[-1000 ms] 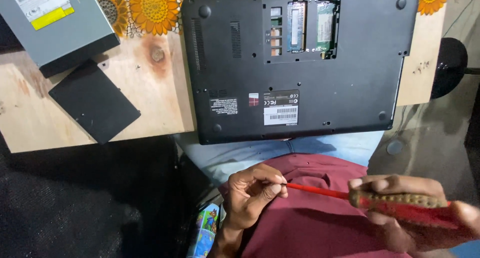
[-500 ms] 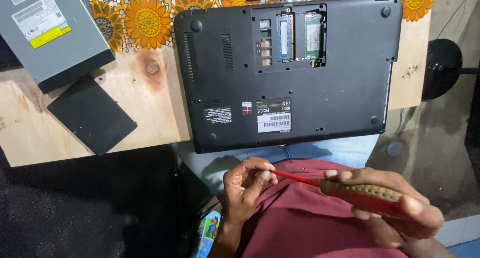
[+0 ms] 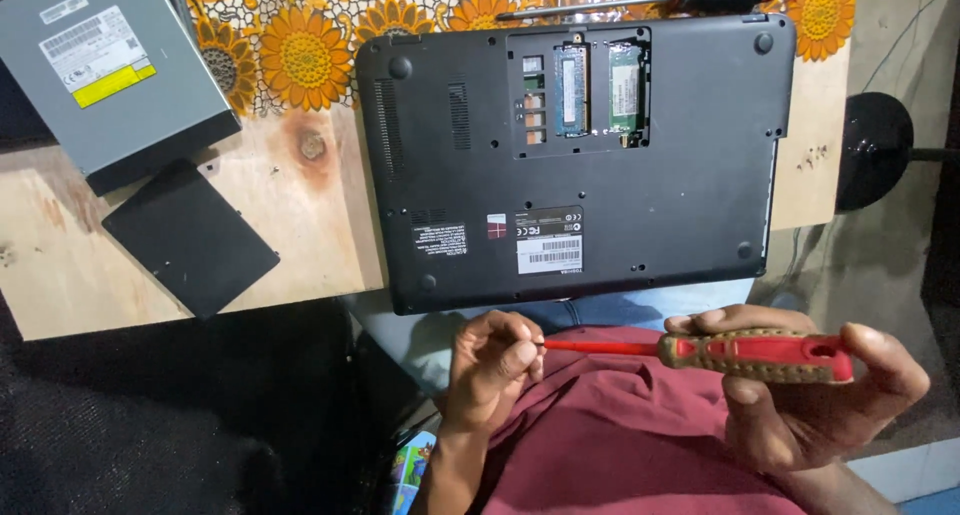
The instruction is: Disassembling and reassembling laptop components, including the optical drive and access panels, using a screwdriver.
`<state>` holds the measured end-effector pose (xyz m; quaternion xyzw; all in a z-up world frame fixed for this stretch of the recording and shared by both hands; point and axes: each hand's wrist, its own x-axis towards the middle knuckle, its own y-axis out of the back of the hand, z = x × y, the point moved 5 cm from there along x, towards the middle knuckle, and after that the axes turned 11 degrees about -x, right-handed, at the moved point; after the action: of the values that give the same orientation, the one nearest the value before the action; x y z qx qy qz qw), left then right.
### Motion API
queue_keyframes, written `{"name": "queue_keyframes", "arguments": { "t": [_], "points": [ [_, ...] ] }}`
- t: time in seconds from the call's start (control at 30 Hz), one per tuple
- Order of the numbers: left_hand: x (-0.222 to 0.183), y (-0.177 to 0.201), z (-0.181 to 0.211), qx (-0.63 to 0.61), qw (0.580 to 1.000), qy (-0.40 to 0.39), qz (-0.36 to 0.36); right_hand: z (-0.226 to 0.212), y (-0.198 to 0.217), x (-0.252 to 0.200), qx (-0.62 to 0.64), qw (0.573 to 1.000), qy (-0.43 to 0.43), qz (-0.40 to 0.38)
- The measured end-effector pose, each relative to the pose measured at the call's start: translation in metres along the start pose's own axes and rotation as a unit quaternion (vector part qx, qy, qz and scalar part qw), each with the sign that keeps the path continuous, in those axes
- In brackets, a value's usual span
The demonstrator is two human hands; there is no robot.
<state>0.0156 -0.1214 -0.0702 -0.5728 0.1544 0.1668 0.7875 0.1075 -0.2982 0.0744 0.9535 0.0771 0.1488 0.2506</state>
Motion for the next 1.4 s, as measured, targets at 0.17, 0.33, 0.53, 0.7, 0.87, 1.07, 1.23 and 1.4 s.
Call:
{"name": "queue_keyframes", "arguments": {
  "t": [0.17, 0.33, 0.53, 0.7, 0.87, 1.07, 1.23, 1.4],
  "points": [
    [-0.002, 0.015, -0.036, -0.168, 0.98, 0.066, 0.085, -0.013, -0.005, -0.006, -0.041, 0.999, 0.02, -0.018],
    [0.001, 0.001, -0.04, -0.25, 0.96, 0.079, 0.102, 0.024, 0.004, -0.025, -0.007, 0.975, -0.196, -0.102],
    [-0.001, -0.012, -0.042, -0.297, 0.943, 0.086, 0.124, 0.026, 0.004, -0.023, 0.0, 0.963, -0.218, -0.158],
    [-0.006, -0.015, -0.05, -0.309, 0.925, 0.116, 0.187, 0.028, 0.026, -0.036, 0.116, 0.912, -0.359, -0.162],
    [-0.007, -0.013, -0.051, -0.322, 0.923, 0.08, 0.194, 0.016, 0.014, -0.031, 0.426, 0.83, -0.256, -0.252],
    [0.0, 0.003, -0.06, -0.372, 0.906, 0.067, 0.192, 0.004, 0.003, -0.041, 0.202, 0.946, -0.179, -0.181],
    [0.004, 0.012, -0.069, -0.393, 0.891, 0.096, 0.208, 0.011, -0.003, -0.033, 0.244, 0.908, -0.14, -0.311],
    [0.002, 0.024, -0.08, -0.419, 0.872, 0.115, 0.227, -0.001, -0.008, -0.025, -0.015, 0.949, -0.068, -0.309]
  ]
}}
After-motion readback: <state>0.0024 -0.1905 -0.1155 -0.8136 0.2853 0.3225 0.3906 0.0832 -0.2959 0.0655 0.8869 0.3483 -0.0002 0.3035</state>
